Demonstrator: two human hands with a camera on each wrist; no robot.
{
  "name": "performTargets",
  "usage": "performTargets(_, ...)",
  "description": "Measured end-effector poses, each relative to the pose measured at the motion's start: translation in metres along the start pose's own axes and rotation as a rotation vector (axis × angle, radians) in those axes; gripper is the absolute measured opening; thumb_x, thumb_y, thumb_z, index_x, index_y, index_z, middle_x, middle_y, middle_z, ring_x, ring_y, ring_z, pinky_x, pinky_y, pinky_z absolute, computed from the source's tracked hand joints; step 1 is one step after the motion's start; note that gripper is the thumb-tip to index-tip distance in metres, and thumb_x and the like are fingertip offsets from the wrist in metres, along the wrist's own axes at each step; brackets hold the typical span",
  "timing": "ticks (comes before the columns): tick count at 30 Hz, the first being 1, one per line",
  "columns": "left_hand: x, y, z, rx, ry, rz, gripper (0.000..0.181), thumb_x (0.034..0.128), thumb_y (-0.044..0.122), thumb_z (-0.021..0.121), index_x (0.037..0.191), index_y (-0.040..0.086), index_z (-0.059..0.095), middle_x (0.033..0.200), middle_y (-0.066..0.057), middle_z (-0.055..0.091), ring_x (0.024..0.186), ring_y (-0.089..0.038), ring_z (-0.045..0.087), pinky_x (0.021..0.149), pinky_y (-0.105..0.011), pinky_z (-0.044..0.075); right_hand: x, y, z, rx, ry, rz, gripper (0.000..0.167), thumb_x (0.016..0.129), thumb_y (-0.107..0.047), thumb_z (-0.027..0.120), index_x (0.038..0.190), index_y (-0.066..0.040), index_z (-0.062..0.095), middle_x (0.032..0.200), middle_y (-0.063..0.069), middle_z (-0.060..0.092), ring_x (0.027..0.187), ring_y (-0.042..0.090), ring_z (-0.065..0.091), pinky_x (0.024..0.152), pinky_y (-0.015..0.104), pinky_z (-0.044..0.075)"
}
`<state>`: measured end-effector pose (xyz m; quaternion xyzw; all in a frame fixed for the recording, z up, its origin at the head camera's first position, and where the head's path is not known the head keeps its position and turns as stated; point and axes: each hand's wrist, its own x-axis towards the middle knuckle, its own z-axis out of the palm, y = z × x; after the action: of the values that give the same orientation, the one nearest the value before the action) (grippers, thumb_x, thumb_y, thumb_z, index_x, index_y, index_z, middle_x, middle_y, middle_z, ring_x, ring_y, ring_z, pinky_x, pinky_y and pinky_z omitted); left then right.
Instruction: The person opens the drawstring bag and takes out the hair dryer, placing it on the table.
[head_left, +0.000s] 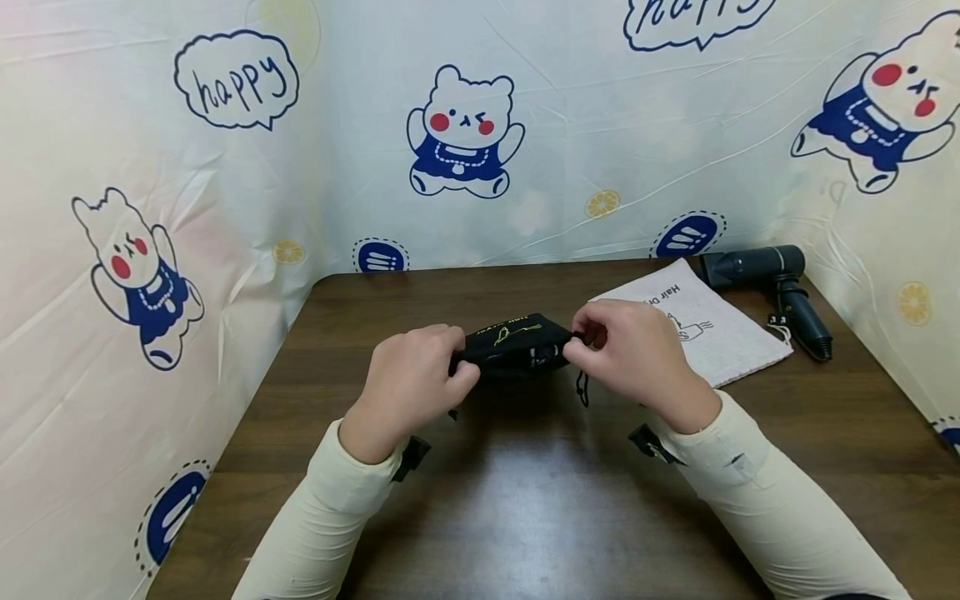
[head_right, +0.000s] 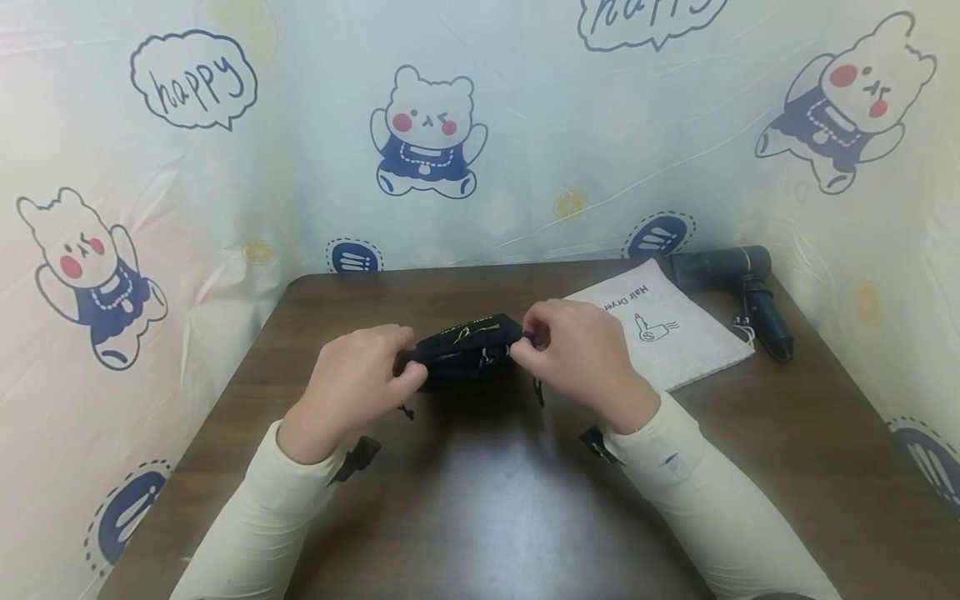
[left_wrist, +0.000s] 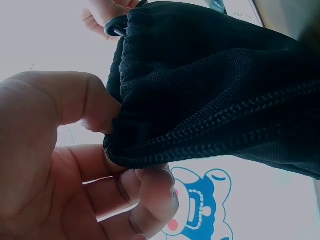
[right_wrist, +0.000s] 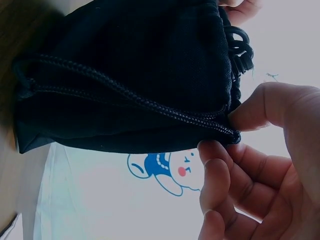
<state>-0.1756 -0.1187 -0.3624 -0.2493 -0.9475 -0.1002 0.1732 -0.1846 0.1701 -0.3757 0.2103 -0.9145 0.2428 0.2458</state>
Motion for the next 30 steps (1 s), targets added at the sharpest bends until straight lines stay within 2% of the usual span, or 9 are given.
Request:
performTargets(14,-0.0011,0.0006,-0.0033,-0.007,0.009,-0.009,0.014,0.076,0.014,0.056,0.065,0.021,0.049,0.061,0.006,0.041,0.049,-0.012,0.033,0.043,-0.028,0.023,0.0005,0.0003,-0.0015,-0.014,-0.006,0.012,0.004,0.083,-0.025,0.07,0.082,-0.022,0.072,0.073,-0.009,0.068,0.065,0.007,0.06,0.057,0.029,0.046)
performTargets(22,-0.0012,-0.0013,0.0008,0.04,0.05,0.005,0.013,0.0743,0.014,0.054,0.065,0.021,0.048,0.061,0.006,0.041,0.049,-0.012,0.033,0.044,-0.029,0.021,0.0005,0.0004,-0.0016,-0.033,-0.006,0.017,0.003,0.082,-0.025,0.07,0.082,-0.023,0.071,0.072,-0.01,0.066,0.063,0.006,0.056,0.054,0.028,0.044)
performTargets(30,-0.0008,-0.0028,0.001,0.052,0.056,-0.009,0.009,0.0736,0.014,0.055,0.068,0.021,0.052,0.062,0.007,0.043,0.048,-0.012,0.036,0.042,-0.029,0.025,0.0007,0.0003,-0.0032,-0.034,-0.001,0.04,0.004,0.083,-0.025,0.068,0.08,-0.024,0.07,0.07,-0.011,0.064,0.062,0.008,0.054,0.051,0.029,0.042)
